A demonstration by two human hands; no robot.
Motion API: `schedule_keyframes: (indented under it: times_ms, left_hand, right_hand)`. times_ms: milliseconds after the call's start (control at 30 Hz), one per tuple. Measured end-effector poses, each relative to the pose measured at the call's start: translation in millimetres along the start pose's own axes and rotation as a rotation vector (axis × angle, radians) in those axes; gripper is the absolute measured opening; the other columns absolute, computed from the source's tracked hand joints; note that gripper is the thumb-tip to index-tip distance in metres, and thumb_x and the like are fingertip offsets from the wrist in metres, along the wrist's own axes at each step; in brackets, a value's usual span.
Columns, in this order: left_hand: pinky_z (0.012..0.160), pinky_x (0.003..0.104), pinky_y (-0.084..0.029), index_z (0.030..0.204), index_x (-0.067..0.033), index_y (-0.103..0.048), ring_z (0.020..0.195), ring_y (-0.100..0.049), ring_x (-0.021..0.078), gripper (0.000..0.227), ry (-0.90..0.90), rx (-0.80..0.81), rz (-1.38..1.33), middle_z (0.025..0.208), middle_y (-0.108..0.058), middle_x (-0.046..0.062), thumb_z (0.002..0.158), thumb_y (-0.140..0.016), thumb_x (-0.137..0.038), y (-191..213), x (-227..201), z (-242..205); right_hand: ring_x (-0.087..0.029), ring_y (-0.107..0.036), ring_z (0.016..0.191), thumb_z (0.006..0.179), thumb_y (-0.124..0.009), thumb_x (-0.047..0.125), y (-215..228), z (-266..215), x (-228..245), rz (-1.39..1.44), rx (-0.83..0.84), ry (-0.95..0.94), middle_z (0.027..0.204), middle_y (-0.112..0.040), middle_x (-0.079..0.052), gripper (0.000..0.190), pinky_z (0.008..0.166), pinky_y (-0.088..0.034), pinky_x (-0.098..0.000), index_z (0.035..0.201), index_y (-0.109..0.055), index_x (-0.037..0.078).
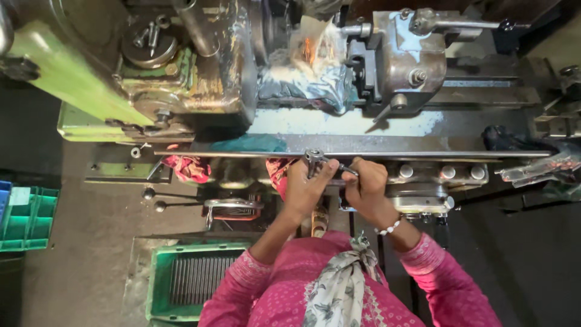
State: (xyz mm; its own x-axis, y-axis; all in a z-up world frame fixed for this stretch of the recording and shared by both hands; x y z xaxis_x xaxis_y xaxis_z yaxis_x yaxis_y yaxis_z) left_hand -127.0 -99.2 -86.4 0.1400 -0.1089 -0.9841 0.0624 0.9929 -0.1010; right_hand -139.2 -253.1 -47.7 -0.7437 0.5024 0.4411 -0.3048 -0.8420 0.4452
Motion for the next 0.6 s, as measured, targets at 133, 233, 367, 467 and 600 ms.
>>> schedule_keyframes:
  times_ms: [133, 233, 367, 467, 600]
  left_hand:
    - [0.041, 0.025, -0.034, 0.074, -0.0096, -0.058, 0.048, -0.046, 0.0044, 0.037, 0.211, 0.121, -0.091, 0.058, -0.051, -0.006, 0.095, -0.072, -0.037, -5.9, 1.2, 27.0]
    - [0.041, 0.025, -0.031, 0.073, -0.0116, -0.057, 0.049, -0.041, 0.0016, 0.036, 0.164, 0.117, -0.146, 0.059, -0.047, -0.009, 0.097, -0.071, -0.035, -5.8, -8.5, 49.0]
    - [0.042, 0.025, -0.025, 0.073, -0.0126, -0.056, 0.049, -0.035, 0.0015, 0.036, 0.147, 0.118, -0.205, 0.059, -0.043, -0.010, 0.100, -0.069, -0.033, -14.0, -14.2, 68.0]
    - [0.041, 0.025, -0.026, 0.071, -0.0134, -0.055, 0.048, -0.036, 0.0011, 0.038, 0.109, 0.055, -0.158, 0.057, -0.044, -0.010, 0.100, -0.067, -0.034, -17.5, -13.4, 77.2]
    - [0.037, 0.024, -0.021, 0.067, -0.0149, -0.051, 0.040, -0.031, 0.0012, 0.040, 0.340, 0.215, -0.413, 0.052, -0.039, -0.010, 0.097, -0.069, -0.034, -30.0, 8.4, 84.5]
  right_hand:
    - [-0.034, -0.052, 0.055, 0.101, -0.064, 0.024, 8.4, 21.2, -17.4, -0.037, 0.058, 0.144, 0.065, -0.047, -0.014, 0.034, 0.053, -0.038, -0.0438, 0.080, -0.052, 0.001]
    - [-0.035, -0.052, 0.056, 0.101, -0.065, 0.022, 7.3, 32.9, -33.7, -0.054, 0.057, 0.070, 0.065, -0.047, -0.013, 0.031, 0.055, -0.038, -0.0443, 0.080, -0.051, 0.003]
    - [-0.033, -0.054, 0.054, 0.102, -0.064, 0.017, 5.8, 48.1, -49.7, 0.005, 0.074, 0.076, 0.064, -0.049, -0.011, 0.028, 0.054, -0.039, -0.0425, 0.081, -0.051, 0.004]
    - [-0.033, -0.053, 0.054, 0.101, -0.067, 0.017, 10.9, 58.4, -58.7, -0.068, 0.064, 0.067, 0.062, -0.047, -0.011, 0.029, 0.054, -0.039, -0.0436, 0.081, -0.051, 0.004]
    - [-0.033, -0.053, 0.053, 0.100, -0.069, 0.022, 15.7, 66.8, -52.8, -0.122, 0.103, 0.275, 0.062, -0.047, -0.011, 0.034, 0.052, -0.040, -0.0443, 0.079, -0.052, 0.003]
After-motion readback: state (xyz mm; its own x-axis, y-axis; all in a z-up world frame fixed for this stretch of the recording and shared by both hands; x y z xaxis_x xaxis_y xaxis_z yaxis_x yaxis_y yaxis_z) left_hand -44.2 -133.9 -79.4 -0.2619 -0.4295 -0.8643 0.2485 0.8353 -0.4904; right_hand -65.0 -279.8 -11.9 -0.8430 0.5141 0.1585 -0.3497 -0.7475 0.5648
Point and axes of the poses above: each hand's wrist, its own z-axis towards the middle knuckle, its own y-axis out of the back of the hand, x = y × z, the point moved 5 cm from there along z, towards the middle knuckle
